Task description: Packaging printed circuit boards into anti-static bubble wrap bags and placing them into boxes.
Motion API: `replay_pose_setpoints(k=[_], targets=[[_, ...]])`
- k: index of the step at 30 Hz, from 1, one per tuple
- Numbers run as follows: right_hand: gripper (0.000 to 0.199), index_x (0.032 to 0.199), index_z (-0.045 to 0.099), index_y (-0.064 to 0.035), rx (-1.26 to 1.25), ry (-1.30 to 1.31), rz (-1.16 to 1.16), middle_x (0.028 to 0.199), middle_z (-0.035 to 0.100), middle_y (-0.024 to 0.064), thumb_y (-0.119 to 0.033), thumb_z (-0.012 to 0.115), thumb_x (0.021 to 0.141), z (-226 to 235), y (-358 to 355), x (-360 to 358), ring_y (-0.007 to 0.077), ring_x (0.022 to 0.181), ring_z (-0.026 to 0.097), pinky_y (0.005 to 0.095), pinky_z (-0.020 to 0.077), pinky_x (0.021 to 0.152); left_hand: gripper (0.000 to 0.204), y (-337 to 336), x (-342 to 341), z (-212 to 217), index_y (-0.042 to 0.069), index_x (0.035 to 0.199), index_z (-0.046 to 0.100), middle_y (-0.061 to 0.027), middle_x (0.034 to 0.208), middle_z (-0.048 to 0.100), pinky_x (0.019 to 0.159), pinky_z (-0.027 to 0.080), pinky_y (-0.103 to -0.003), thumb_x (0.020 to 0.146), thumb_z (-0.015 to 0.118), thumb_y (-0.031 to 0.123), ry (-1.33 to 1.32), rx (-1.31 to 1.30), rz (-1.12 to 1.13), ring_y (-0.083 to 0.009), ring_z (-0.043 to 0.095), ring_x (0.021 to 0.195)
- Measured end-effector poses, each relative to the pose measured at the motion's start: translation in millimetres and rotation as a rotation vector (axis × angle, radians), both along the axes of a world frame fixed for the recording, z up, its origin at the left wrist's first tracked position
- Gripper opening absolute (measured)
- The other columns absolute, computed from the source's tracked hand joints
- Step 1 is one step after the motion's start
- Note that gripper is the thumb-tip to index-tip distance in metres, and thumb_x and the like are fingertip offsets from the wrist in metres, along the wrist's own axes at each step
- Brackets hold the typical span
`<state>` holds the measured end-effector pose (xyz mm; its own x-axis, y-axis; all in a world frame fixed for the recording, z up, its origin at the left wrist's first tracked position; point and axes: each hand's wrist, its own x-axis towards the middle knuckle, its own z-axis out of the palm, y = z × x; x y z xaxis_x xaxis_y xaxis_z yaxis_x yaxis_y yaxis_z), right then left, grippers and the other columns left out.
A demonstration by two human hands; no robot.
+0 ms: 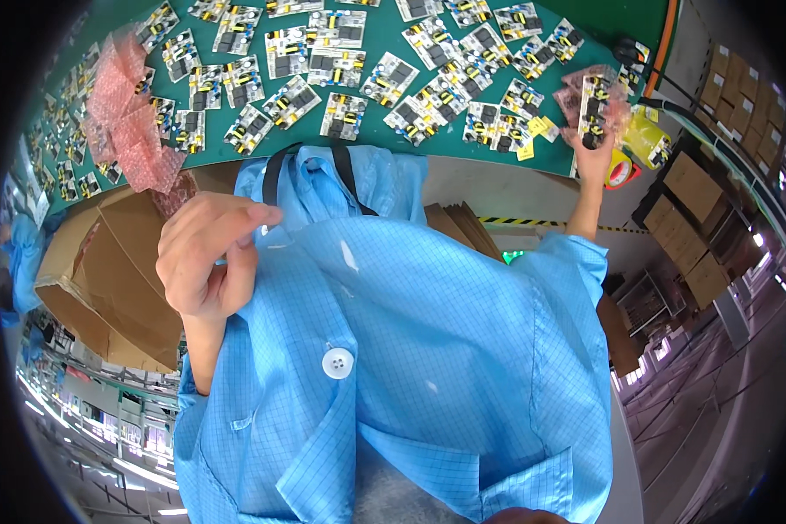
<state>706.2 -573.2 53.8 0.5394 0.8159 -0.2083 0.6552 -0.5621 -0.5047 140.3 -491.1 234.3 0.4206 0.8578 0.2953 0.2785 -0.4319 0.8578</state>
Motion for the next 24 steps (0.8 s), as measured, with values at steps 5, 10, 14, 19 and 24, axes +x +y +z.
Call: replay_pose_setpoints(k=[5,10,14,19,24], targets=[[0.068,0.120,0.057,0.0001,0.003,-0.374,0.006,0.108,0.064,0.0224,-0.031,0.085,0.065,12,-15,-59,0.0411,0.105,0.057,0.0473,0.0462,0.093,0.031,6,4,2,-0.007,0.096,0.063,-0.0145,0.075,0.069,0.056,0.051,-0.032,0.068,0.053,-0.015,0.007,-0.042,0.021,-0.0246,0.064,0.061],[0.071,0.120,0.058,-0.0003,-0.072,-0.406,-0.048,0.114,0.063,0.0219,-0.034,0.086,0.065,-20,-27,-73,0.0386,0.110,0.058,0.0461,0.0455,0.095,0.033,7,2,0,-0.008,0.096,0.064,-0.0139,0.075,0.069,0.056,0.051,-0.032,0.066,0.053,-0.015,-0.006,-0.065,0.027,-0.0248,0.065,0.062],[0.069,0.118,0.056,-0.0002,0.011,-0.350,-0.046,0.116,0.061,0.0196,-0.031,0.088,0.066,-44,-36,-54,0.0388,0.113,0.054,0.0472,0.0420,0.098,0.034,10,1,1,-0.008,0.096,0.064,-0.0137,0.075,0.069,0.057,0.052,-0.032,0.065,0.053,-0.016,-0.002,-0.056,0.024,-0.0245,0.065,0.062],[0.065,0.118,0.054,0.0029,0.044,-0.327,-0.067,0.117,0.059,0.0193,-0.032,0.085,0.073,-55,-37,-45,0.0391,0.113,0.052,0.0469,0.0401,0.099,0.030,19,1,-2,-0.007,0.096,0.065,-0.0135,0.075,0.070,0.058,0.053,-0.032,0.069,0.055,-0.016,0.029,-0.047,0.014,-0.0246,0.066,0.063],[0.069,0.121,0.055,0.0047,-0.061,-0.415,-0.121,0.121,0.059,0.0212,-0.037,0.083,0.073,-50,-30,-62,0.0388,0.117,0.053,0.0462,0.0412,0.101,0.028,22,5,-3,-0.006,0.096,0.065,-0.0126,0.076,0.070,0.059,0.053,-0.032,0.072,0.056,-0.016,0.013,-0.061,-0.002,-0.0246,0.066,0.063]])
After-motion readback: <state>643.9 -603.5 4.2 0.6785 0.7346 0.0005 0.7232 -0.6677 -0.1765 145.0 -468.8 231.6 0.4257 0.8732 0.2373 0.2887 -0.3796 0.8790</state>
